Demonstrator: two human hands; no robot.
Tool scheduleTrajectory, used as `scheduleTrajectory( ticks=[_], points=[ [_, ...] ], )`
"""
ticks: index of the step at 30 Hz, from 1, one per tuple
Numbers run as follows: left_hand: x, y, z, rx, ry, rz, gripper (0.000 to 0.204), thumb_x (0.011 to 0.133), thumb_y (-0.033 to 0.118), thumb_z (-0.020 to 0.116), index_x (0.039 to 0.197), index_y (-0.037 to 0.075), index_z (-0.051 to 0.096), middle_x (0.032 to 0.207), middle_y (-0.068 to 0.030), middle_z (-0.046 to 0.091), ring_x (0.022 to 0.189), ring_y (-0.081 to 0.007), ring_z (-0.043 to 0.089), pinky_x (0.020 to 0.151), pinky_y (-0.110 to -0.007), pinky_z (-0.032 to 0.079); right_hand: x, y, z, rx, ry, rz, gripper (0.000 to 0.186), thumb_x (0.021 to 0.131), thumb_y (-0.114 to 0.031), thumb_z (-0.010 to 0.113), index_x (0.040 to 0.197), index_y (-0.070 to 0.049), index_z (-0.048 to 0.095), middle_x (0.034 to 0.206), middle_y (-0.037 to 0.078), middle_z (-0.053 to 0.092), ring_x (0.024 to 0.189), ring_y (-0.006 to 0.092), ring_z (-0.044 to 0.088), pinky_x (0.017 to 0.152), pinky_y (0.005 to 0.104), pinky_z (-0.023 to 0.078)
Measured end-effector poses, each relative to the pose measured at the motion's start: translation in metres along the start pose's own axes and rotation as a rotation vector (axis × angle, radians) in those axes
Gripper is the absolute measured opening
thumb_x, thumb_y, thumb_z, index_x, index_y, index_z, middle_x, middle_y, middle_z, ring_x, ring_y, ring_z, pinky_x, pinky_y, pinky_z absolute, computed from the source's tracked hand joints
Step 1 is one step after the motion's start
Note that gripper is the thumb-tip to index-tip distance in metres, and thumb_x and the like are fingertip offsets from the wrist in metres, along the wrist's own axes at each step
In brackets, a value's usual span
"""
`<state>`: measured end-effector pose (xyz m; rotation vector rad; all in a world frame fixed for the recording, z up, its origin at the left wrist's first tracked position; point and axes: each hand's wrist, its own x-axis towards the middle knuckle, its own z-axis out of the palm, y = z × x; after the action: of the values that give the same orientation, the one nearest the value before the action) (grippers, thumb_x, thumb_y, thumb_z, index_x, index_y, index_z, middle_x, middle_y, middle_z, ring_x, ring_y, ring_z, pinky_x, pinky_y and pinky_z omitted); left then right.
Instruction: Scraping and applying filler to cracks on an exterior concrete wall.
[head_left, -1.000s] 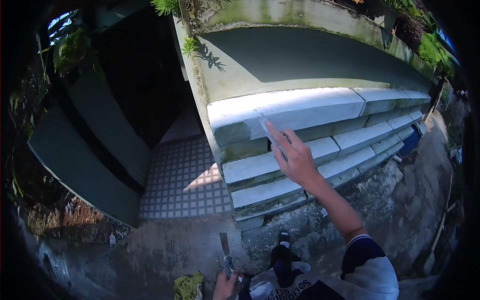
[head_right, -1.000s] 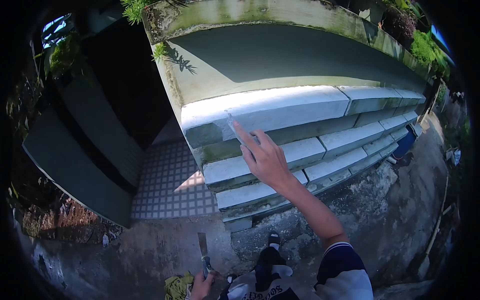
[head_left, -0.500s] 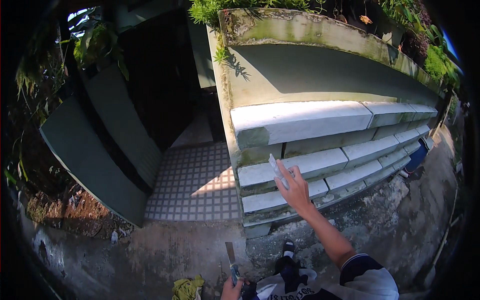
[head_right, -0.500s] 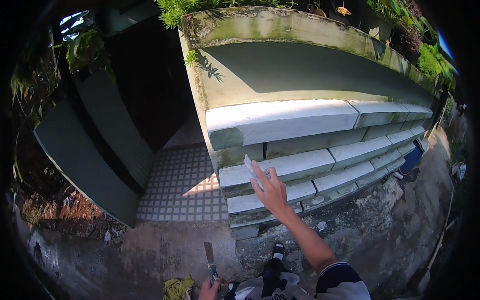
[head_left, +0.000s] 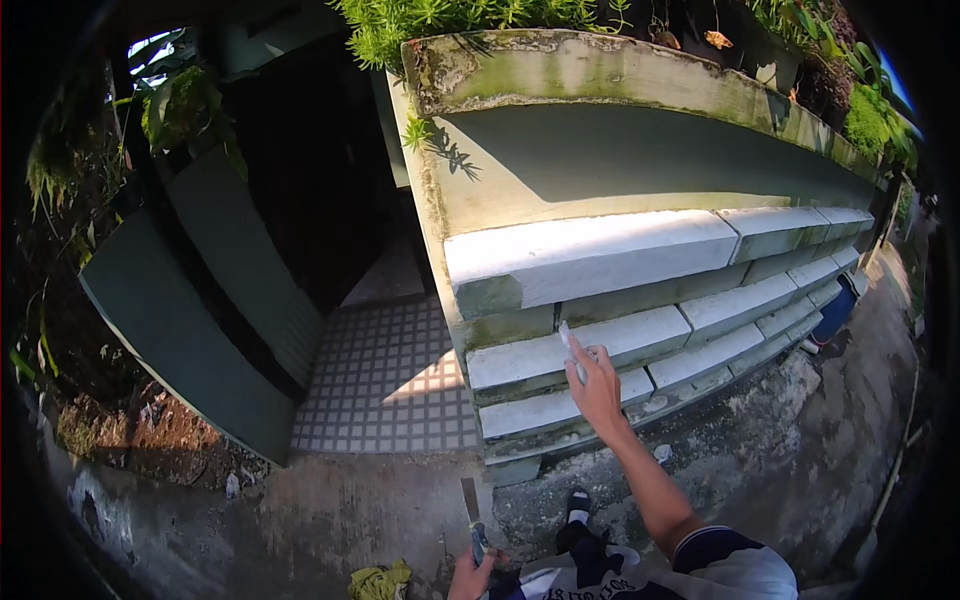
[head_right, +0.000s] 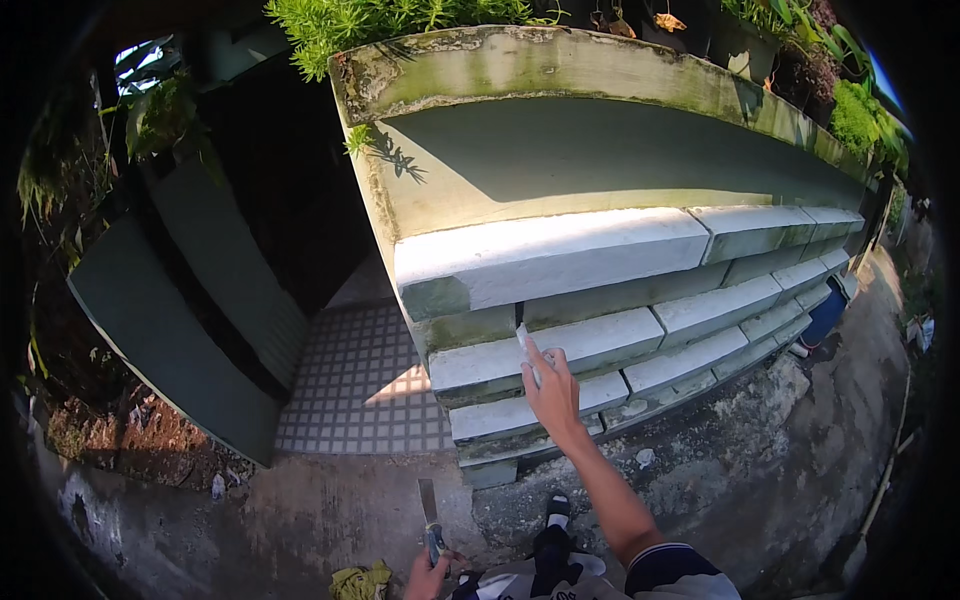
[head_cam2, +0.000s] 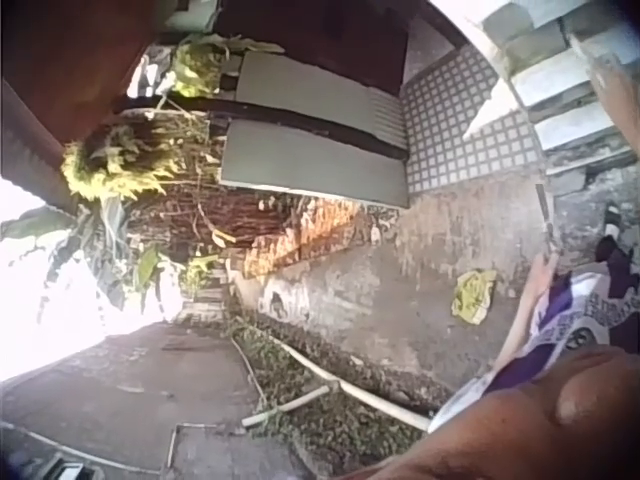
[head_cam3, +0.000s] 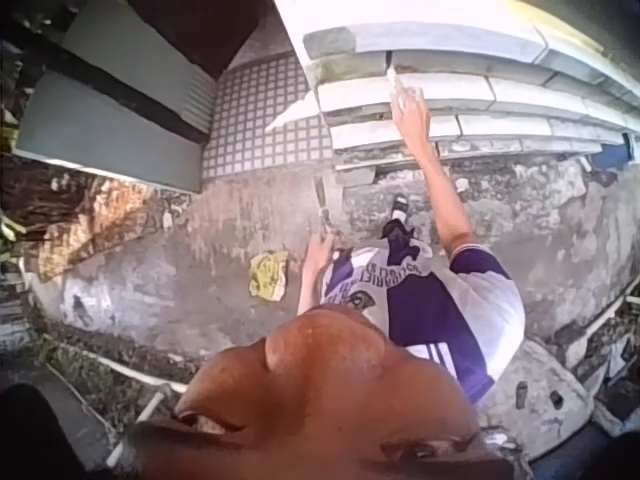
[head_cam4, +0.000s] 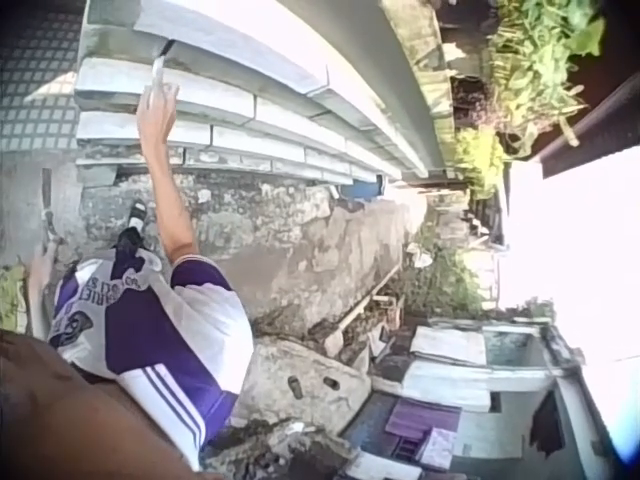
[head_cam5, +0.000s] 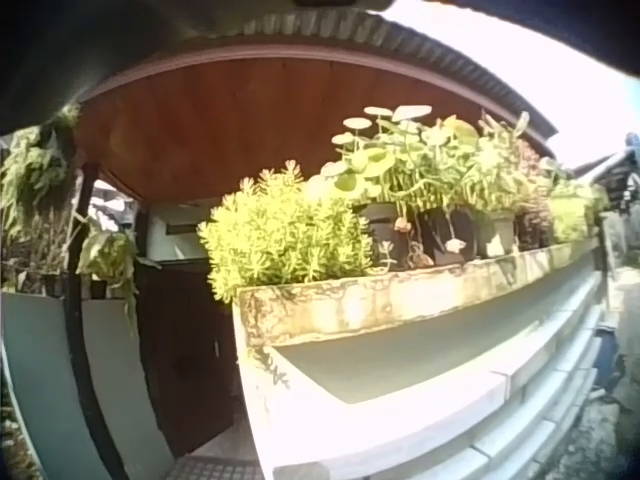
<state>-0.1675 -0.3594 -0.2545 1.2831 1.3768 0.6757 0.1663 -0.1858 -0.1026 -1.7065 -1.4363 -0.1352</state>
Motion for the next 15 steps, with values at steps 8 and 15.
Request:
scheduleTrajectory(
  ticks=[8,15],
  points=[
    [0.034,0.003,0.029,-0.239,0.018,0.03,0.039,0.096,0.039,0.057,0.089,0.003,0.069,0.07,-0.0006,0.06,0.063,-0.0118,0.056,0.054,-0.032,0.041,0.061,-0.053,-0.032,0.18,0.447,-0.17,0.051,0.086,-0.004,0.067,0.136,-0.009,0.059,0.096,0.014,0.058,0.078,0.0278,0.06,0.069,0.0378,0.051],
    [0.051,0.068,0.011,-0.021,-0.259,0.111,0.022,0.1,0.02,0.05,0.096,0.001,0.059,0.088,-0.0095,0.071,0.089,-0.0176,0.066,0.082,-0.031,0.05,0.062,-0.074,0.025,0.064,0.364,-0.358,0.055,0.085,-0.008,0.069,0.138,-0.019,0.058,0.086,0.01,0.057,0.059,0.0266,0.059,0.049,0.0366,0.05]
  ],
)
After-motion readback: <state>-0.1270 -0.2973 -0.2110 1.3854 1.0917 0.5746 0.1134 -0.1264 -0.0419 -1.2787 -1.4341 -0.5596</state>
